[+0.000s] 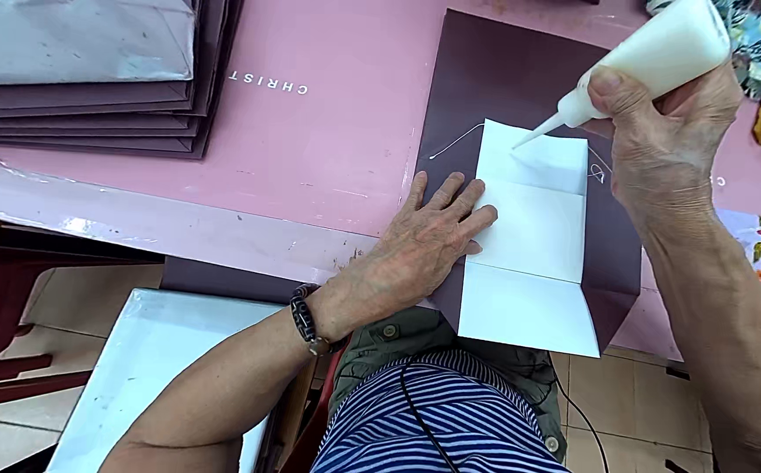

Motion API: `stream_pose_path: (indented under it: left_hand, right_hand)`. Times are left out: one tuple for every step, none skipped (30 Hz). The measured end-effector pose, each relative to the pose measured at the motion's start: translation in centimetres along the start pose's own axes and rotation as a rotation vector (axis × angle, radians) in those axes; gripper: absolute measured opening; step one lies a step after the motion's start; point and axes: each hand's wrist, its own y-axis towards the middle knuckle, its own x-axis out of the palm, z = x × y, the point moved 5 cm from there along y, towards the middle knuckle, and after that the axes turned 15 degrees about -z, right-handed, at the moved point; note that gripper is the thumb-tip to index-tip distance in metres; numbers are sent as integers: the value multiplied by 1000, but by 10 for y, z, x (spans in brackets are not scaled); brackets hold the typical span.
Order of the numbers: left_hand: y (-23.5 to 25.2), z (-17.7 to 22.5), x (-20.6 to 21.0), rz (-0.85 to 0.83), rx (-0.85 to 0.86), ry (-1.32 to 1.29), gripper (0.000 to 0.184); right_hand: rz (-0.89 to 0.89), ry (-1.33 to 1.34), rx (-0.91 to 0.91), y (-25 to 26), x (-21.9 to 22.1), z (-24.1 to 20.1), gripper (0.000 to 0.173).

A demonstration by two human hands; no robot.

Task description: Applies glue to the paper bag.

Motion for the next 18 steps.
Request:
stream_pose_path:
  left_hand:
    - [-1, 2, 0, 7, -9, 22, 37]
    - [-1, 3, 1, 7, -17, 41, 37]
    - [-1, 4, 1, 9, -18, 50, 36]
    - [-1, 4, 1, 19, -11, 50, 36]
    - [-1, 3, 1, 20, 0, 40, 36]
    - [-1, 2, 0, 13, 12, 26, 37]
    - [-1, 0, 0, -2, 26, 8, 40]
    - [-2, -2, -1, -37, 32, -7, 45]
    - [-2, -4, -1, -60, 39, -18, 49]
    - [-3, -6, 0, -66, 48, -21, 52]
    - [-3, -6, 0, -67, 53, -23, 53]
    - [-3, -6, 1, -59, 53, -28, 51]
    - [-3, -6, 1, -43, 50, -32, 50]
    - [-3, -5, 2, -35, 46, -33, 49]
    - [-3, -3, 4, -21, 46, -29, 47]
    - [-3, -2, 5, -14, 43, -16, 47]
    - [-3, -2, 6, -12, 40, -6, 48]
    - [-3, -1, 6, -11, 35, 0, 49]
  right_hand:
    - [9, 25, -6, 3, 8, -5, 52]
    - [4, 50, -22, 5, 17, -9, 51]
    - [-12, 73, -46, 8, 28, -12, 50]
    - [-35, 91, -56, 10, 38, -13, 50]
    - [-61, 104, -50, 10, 48, -13, 51]
    - [-83, 111, -39, 11, 56, -11, 53]
    - [-102, 104, -29, 12, 60, -10, 53]
    - [-114, 84, -30, 14, 61, -8, 52]
    - [-113, 60, -36, 16, 58, -5, 51]
    - [-103, 45, -33, 18, 53, -3, 51]
    - [-92, 49, -24, 18, 50, -2, 50]
    - [-95, 56, -14, 15, 48, -3, 49]
    - [-106, 62, -10, 12, 49, -6, 50]
    - [-120, 65, -17, 10, 50, -8, 51]
    - [-126, 67, -26, 10, 51, -7, 51]
    - [-114, 65, -35, 12, 49, -4, 51]
    - [-91, 61, -42, 16, 46, 1, 49]
    - [-72, 69, -48, 21, 43, 5, 47]
